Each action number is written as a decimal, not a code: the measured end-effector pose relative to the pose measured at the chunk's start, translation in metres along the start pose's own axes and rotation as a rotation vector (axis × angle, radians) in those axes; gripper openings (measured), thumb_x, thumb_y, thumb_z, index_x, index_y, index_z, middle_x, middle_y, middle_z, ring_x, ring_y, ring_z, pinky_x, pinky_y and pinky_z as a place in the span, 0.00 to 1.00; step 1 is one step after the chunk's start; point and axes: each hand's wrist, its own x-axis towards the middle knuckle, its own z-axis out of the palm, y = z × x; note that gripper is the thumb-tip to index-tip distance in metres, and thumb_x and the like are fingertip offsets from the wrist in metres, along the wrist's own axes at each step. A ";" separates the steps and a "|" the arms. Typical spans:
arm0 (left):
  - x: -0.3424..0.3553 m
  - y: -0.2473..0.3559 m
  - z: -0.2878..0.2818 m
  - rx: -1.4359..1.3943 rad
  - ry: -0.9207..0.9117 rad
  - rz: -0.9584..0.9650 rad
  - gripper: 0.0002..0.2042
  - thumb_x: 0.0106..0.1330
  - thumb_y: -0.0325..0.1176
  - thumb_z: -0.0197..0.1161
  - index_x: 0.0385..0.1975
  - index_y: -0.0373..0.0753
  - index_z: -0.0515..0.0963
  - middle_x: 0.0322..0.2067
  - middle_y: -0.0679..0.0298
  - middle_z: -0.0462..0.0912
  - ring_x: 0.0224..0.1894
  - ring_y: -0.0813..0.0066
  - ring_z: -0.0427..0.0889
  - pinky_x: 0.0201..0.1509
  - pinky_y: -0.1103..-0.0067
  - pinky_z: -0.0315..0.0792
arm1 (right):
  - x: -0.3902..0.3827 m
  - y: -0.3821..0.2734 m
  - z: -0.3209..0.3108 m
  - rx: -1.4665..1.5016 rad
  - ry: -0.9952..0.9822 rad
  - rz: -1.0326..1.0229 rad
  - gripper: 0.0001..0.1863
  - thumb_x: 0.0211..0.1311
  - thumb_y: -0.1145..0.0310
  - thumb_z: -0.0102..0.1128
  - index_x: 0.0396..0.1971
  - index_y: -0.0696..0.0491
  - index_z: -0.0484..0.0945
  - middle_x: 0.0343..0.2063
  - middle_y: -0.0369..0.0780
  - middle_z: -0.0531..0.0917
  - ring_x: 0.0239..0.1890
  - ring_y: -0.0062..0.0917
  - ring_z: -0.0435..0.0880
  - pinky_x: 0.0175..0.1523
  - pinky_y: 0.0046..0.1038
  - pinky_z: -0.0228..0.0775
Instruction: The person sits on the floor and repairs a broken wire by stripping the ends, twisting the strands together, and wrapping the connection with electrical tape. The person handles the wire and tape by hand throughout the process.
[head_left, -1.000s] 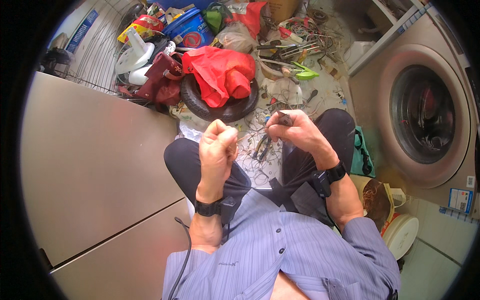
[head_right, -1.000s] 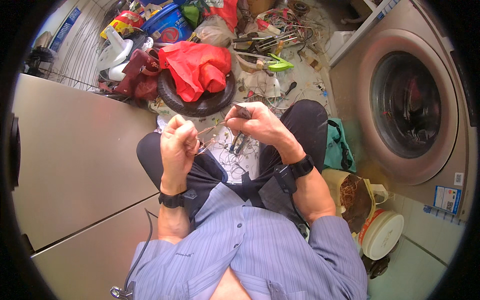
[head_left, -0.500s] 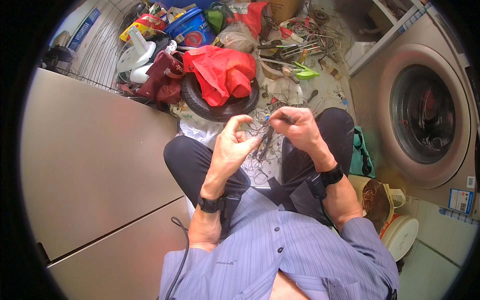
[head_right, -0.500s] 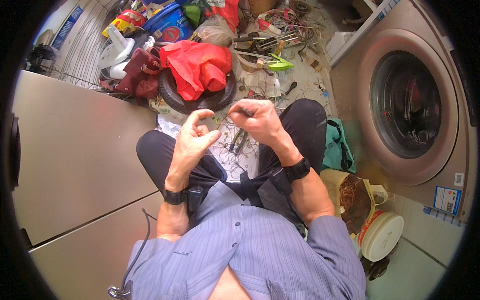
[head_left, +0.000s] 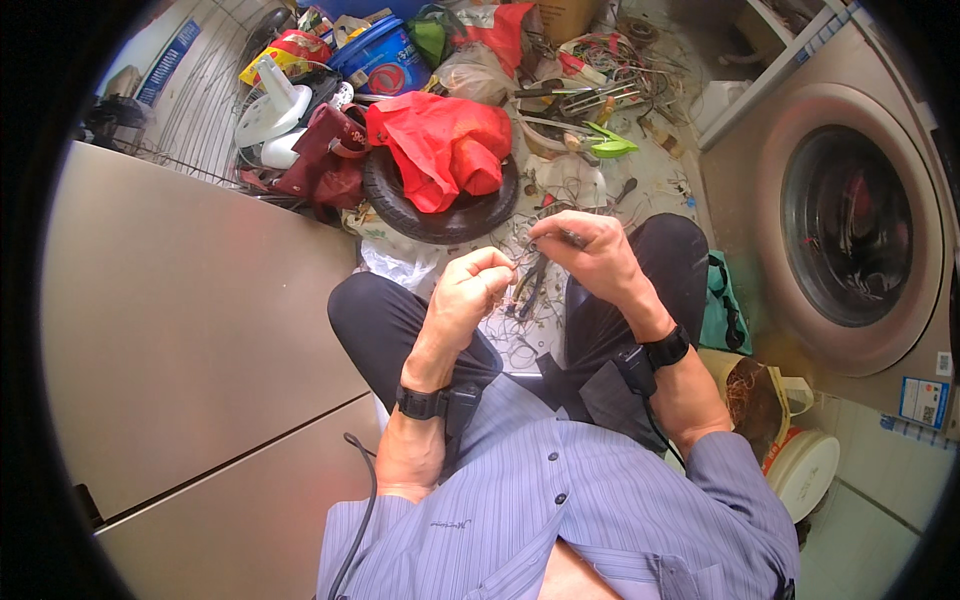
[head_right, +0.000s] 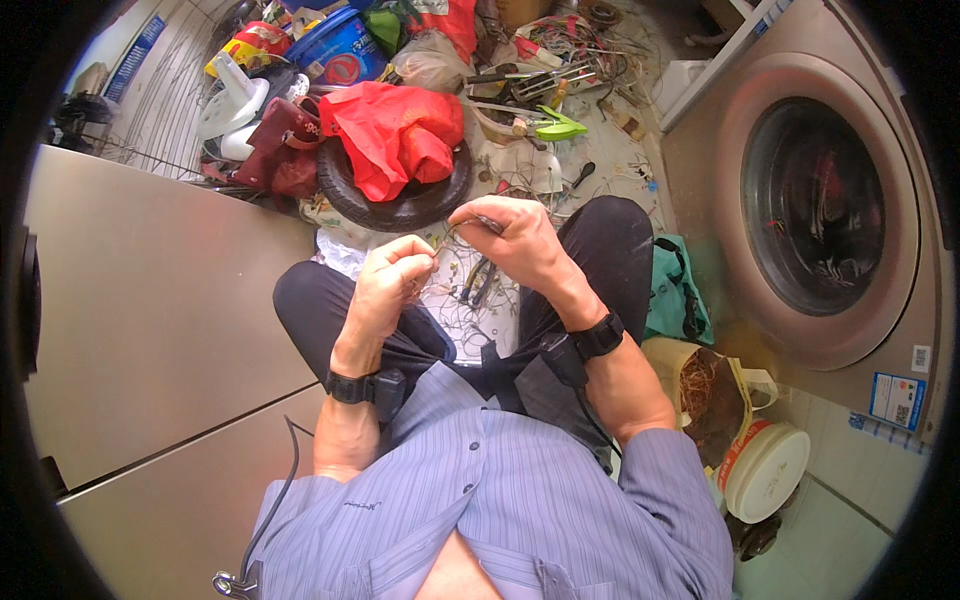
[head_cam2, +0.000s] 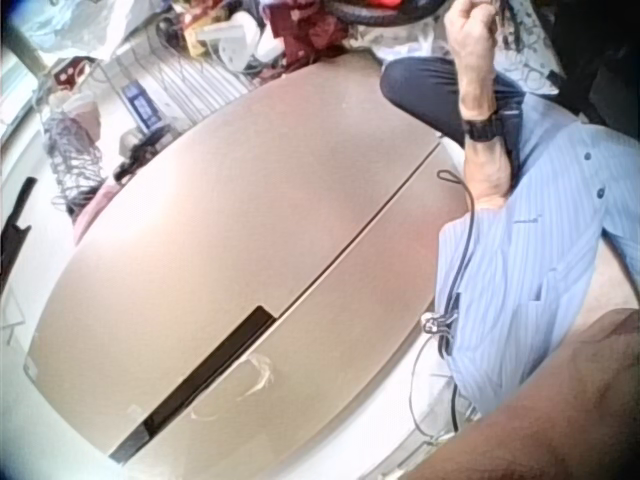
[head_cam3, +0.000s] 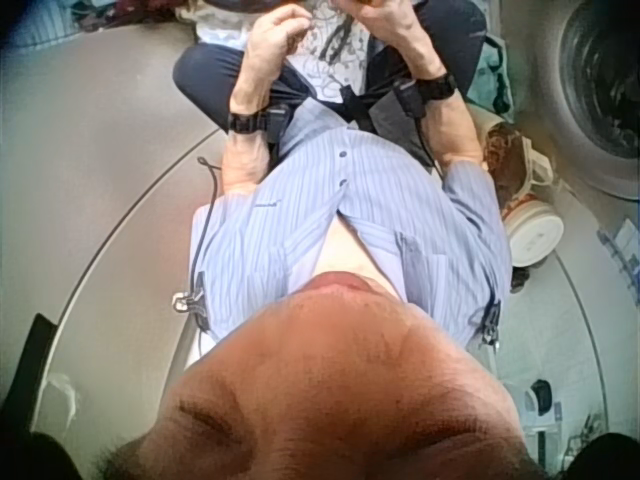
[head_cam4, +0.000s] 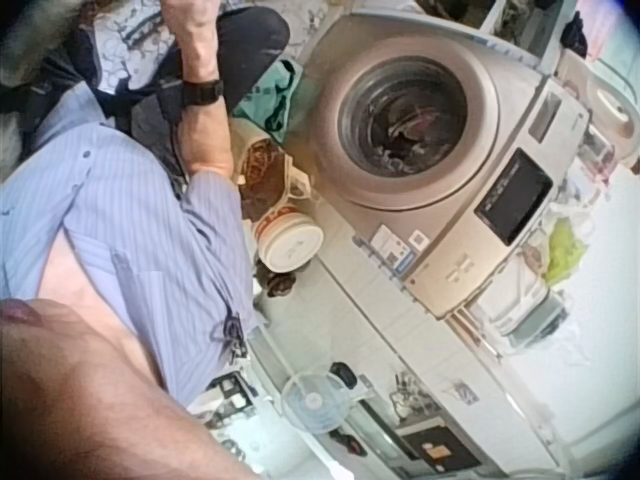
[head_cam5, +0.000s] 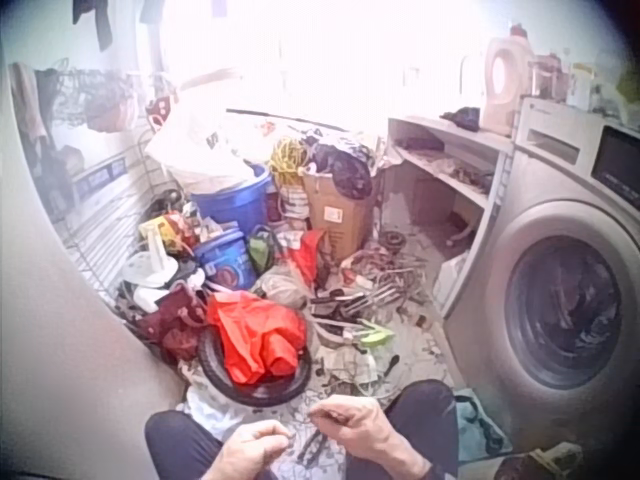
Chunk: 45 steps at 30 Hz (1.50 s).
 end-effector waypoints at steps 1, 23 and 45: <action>0.000 0.000 0.001 0.030 0.013 0.005 0.03 0.68 0.29 0.63 0.33 0.37 0.81 0.19 0.77 0.70 0.18 0.90 0.61 0.22 0.87 0.53 | -0.002 -0.001 0.000 0.020 -0.034 0.066 0.06 0.60 0.76 0.70 0.37 0.57 0.87 0.31 0.39 0.89 0.35 0.21 0.87 0.41 0.24 0.78; 0.005 -0.007 0.011 0.314 0.163 0.153 0.07 0.68 0.31 0.65 0.30 0.34 0.79 0.21 0.75 0.74 0.26 0.91 0.66 0.28 0.84 0.60 | -0.004 0.005 0.011 -0.196 -0.068 -0.218 0.05 0.55 0.77 0.69 0.33 0.56 0.83 0.29 0.42 0.82 0.31 0.36 0.84 0.36 0.32 0.77; 0.013 -0.019 0.023 -0.411 0.026 0.093 0.10 0.74 0.31 0.57 0.27 0.40 0.71 0.18 0.73 0.65 0.17 0.85 0.57 0.21 0.83 0.54 | -0.009 -0.010 0.013 0.473 0.048 0.315 0.03 0.67 0.75 0.66 0.36 0.58 0.83 0.25 0.31 0.82 0.27 0.11 0.78 0.33 0.18 0.71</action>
